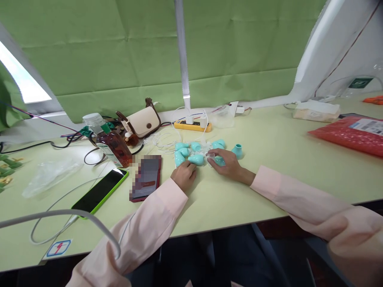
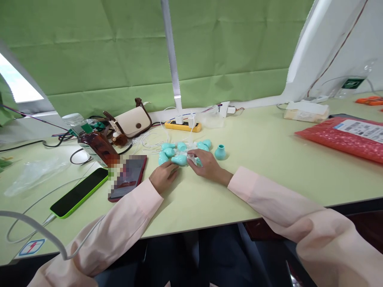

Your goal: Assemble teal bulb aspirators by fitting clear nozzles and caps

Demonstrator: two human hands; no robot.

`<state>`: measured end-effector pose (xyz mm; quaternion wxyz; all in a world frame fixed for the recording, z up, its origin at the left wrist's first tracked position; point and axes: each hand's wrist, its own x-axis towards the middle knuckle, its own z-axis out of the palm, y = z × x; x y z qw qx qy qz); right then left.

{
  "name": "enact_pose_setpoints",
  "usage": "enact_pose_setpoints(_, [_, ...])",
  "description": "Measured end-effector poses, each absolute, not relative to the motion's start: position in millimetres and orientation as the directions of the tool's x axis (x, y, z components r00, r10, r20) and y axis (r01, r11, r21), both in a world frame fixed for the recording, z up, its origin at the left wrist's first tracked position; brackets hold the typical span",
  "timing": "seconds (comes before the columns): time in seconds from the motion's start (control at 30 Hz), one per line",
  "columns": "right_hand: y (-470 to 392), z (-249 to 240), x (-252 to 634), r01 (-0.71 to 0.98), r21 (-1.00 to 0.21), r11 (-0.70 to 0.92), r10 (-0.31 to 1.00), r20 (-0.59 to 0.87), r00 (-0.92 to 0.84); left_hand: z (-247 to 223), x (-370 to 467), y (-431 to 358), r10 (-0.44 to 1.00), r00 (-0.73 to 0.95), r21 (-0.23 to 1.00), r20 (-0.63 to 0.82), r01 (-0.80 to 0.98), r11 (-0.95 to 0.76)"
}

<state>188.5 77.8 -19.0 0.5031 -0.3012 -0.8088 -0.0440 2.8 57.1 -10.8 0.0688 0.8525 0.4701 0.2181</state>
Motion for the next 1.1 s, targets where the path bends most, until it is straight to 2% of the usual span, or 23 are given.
enact_pose_setpoints(0.23, [54.4, -14.5, 174.4, 0.385, -0.395, 0.834, 0.536, 0.742, -0.402, 0.5, 10.8, 41.8, 0.847, 0.359, 0.623, 0.391, 0.575, -0.531])
enact_pose_setpoints(0.37, [48.7, -15.8, 172.0, 0.339, -0.455, 0.824, 0.566, 0.702, -0.433, 3.5, 13.9, 35.5, 0.860, 0.368, 0.784, 0.352, 0.386, -0.486])
enact_pose_setpoints(0.47, [50.5, -16.7, 173.5, 0.346, -0.457, 0.819, 0.573, 0.679, -0.459, 0.9, 14.4, 37.8, 0.878, 0.357, 0.856, 0.318, 0.291, -0.428])
enact_pose_setpoints(0.53, [53.0, -17.2, 174.8, 0.372, -0.440, 0.817, 0.574, 0.676, -0.461, -0.8, 13.8, 40.7, 0.902, 0.308, 0.882, 0.304, 0.267, -0.388])
enact_pose_setpoints(0.77, [68.5, -24.0, 181.0, 0.541, -0.318, 0.778, 0.578, 0.700, -0.420, -0.7, 5.9, 48.1, 0.935, -0.023, 0.893, 0.353, 0.307, -0.329])
enact_pose_setpoints(0.87, [73.4, -25.6, 182.8, 0.609, -0.230, 0.759, 0.585, 0.652, -0.483, -1.4, 5.8, 48.3, 0.930, -0.043, 0.883, 0.364, 0.334, -0.330])
enact_pose_setpoints(1.1, [71.5, -20.4, 176.6, 0.722, -0.011, 0.692, 0.624, 0.512, -0.590, -2.0, 15.4, 37.5, 0.907, 0.039, 0.818, 0.419, 0.416, -0.396])
